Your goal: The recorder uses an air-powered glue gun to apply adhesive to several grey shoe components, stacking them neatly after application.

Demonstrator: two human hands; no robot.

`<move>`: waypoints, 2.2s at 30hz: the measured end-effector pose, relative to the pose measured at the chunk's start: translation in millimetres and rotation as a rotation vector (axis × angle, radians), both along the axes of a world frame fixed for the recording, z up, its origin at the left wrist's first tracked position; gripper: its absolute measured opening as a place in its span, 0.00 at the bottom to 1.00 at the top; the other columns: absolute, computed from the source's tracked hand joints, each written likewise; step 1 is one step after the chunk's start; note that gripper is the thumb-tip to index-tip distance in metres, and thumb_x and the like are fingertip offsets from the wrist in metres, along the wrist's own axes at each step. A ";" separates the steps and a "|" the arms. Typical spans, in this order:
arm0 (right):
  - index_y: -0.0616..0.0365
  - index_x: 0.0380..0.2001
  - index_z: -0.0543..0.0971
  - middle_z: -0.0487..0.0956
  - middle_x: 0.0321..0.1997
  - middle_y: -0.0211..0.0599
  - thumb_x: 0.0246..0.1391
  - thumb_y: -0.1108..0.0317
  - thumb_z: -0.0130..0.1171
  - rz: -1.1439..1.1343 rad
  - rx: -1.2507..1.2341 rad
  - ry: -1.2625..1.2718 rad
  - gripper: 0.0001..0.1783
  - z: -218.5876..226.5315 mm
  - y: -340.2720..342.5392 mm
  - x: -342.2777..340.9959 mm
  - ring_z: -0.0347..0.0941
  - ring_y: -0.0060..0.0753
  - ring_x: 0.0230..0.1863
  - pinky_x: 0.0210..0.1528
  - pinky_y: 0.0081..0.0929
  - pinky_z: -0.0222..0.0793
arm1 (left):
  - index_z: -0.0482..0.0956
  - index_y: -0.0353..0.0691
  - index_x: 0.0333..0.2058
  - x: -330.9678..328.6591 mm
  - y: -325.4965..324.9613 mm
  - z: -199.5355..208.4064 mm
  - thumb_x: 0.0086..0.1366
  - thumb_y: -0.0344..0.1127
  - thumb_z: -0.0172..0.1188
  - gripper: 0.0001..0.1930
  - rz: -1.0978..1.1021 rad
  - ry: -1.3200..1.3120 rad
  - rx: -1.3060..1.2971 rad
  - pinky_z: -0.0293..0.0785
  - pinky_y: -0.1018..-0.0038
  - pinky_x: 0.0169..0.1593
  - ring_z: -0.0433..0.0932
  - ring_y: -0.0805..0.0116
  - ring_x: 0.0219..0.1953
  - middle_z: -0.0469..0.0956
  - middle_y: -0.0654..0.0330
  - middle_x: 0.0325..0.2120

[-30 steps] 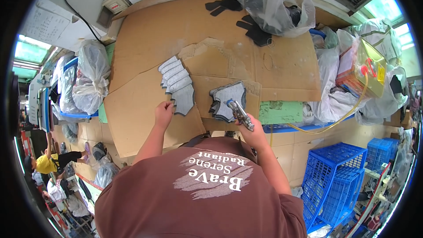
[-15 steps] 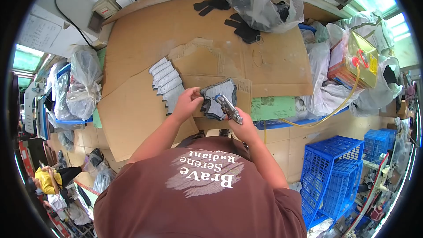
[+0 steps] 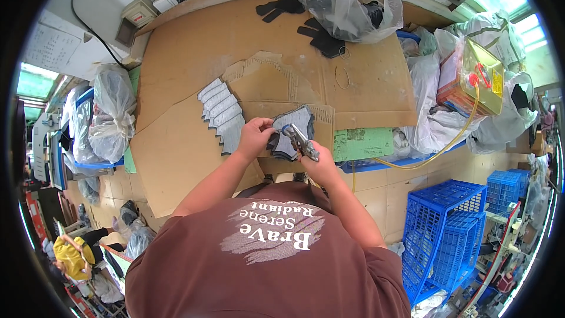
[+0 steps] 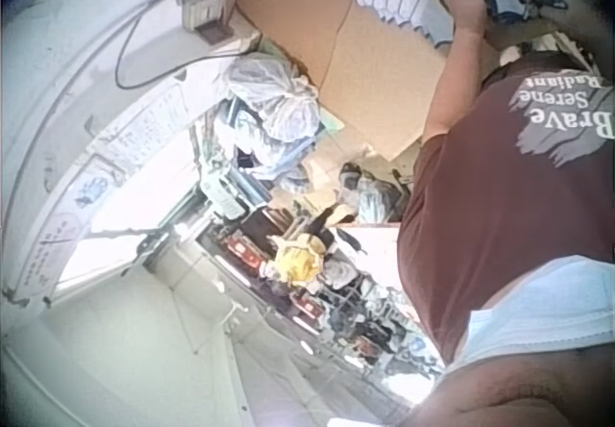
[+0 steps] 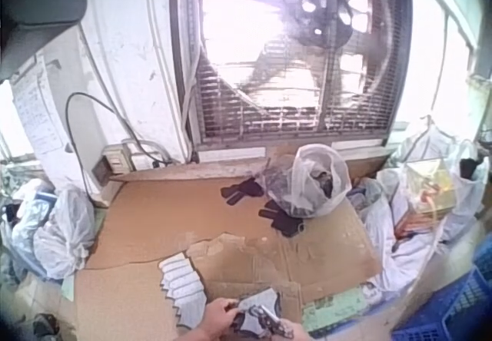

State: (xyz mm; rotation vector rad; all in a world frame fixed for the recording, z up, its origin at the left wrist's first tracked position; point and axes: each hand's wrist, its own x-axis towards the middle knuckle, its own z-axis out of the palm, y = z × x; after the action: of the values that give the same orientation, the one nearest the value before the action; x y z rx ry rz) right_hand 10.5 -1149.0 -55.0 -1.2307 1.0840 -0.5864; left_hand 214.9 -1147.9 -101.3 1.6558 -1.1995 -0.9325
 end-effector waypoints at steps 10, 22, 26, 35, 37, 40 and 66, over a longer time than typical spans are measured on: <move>0.61 0.32 0.73 0.72 0.25 0.28 0.42 0.76 0.48 -0.094 0.040 0.091 0.10 15.2 -3.0 -10.1 0.66 0.19 0.27 0.33 0.20 0.63 | 0.77 0.31 0.31 0.8 -1.5 -6.4 0.50 0.27 0.58 0.08 0.006 0.016 0.026 0.71 0.76 0.35 0.75 0.67 0.27 0.76 0.54 0.27; 0.60 0.33 0.74 0.75 0.28 0.27 0.44 0.75 0.49 -0.158 0.037 0.120 0.10 18.6 -1.3 -23.7 0.67 0.18 0.29 0.34 0.19 0.63 | 0.73 0.29 0.34 19.8 11.3 -4.9 0.55 0.27 0.54 0.09 0.136 0.440 0.241 0.72 0.79 0.32 0.75 0.73 0.26 0.76 0.57 0.25; 0.61 0.33 0.74 0.75 0.28 0.28 0.44 0.75 0.49 -0.107 0.042 0.123 0.10 18.0 2.4 -24.9 0.68 0.18 0.31 0.36 0.19 0.63 | 0.71 0.28 0.36 64.6 54.0 -31.3 0.58 0.26 0.51 0.09 0.342 0.504 0.264 0.73 0.78 0.31 0.76 0.71 0.27 0.75 0.56 0.26; 0.62 0.37 0.74 0.76 0.31 0.30 0.44 0.77 0.48 -0.059 0.052 0.087 0.14 22.3 1.9 -18.1 0.70 0.21 0.35 0.41 0.20 0.64 | 0.70 0.27 0.37 100.1 85.9 -43.1 0.60 0.25 0.48 0.08 0.617 0.486 0.329 0.74 0.77 0.30 0.75 0.68 0.26 0.73 0.55 0.26; 0.62 0.37 0.74 0.76 0.31 0.30 0.44 0.77 0.48 -0.058 0.068 0.072 0.14 27.1 1.7 -14.9 0.70 0.21 0.35 0.41 0.21 0.64 | 0.69 0.27 0.38 102.5 86.7 -48.8 0.60 0.25 0.48 0.08 0.636 0.501 0.321 0.74 0.77 0.30 0.75 0.68 0.26 0.73 0.55 0.26; 0.62 0.36 0.73 0.75 0.31 0.31 0.44 0.77 0.48 -0.036 0.075 0.077 0.13 26.4 1.5 -15.1 0.70 0.22 0.35 0.41 0.21 0.64 | 0.71 0.28 0.37 99.9 84.3 -49.2 0.61 0.25 0.46 0.09 0.668 0.457 0.318 0.73 0.78 0.29 0.75 0.69 0.26 0.73 0.56 0.27; 0.62 0.31 0.73 0.73 0.24 0.28 0.43 0.75 0.49 -0.103 0.077 0.136 0.09 24.0 0.9 -19.7 0.67 0.19 0.28 0.33 0.20 0.63 | 0.78 0.32 0.29 -1.6 4.4 -2.9 0.51 0.27 0.57 0.06 -0.016 -0.153 -0.136 0.69 0.74 0.33 0.73 0.64 0.28 0.74 0.55 0.25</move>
State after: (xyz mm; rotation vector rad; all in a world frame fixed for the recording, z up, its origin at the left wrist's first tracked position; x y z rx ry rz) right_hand -9.2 -1148.1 -31.0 -1.1661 1.2795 -0.5402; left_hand 213.3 -1143.4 -104.1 1.6335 -1.3507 -0.7276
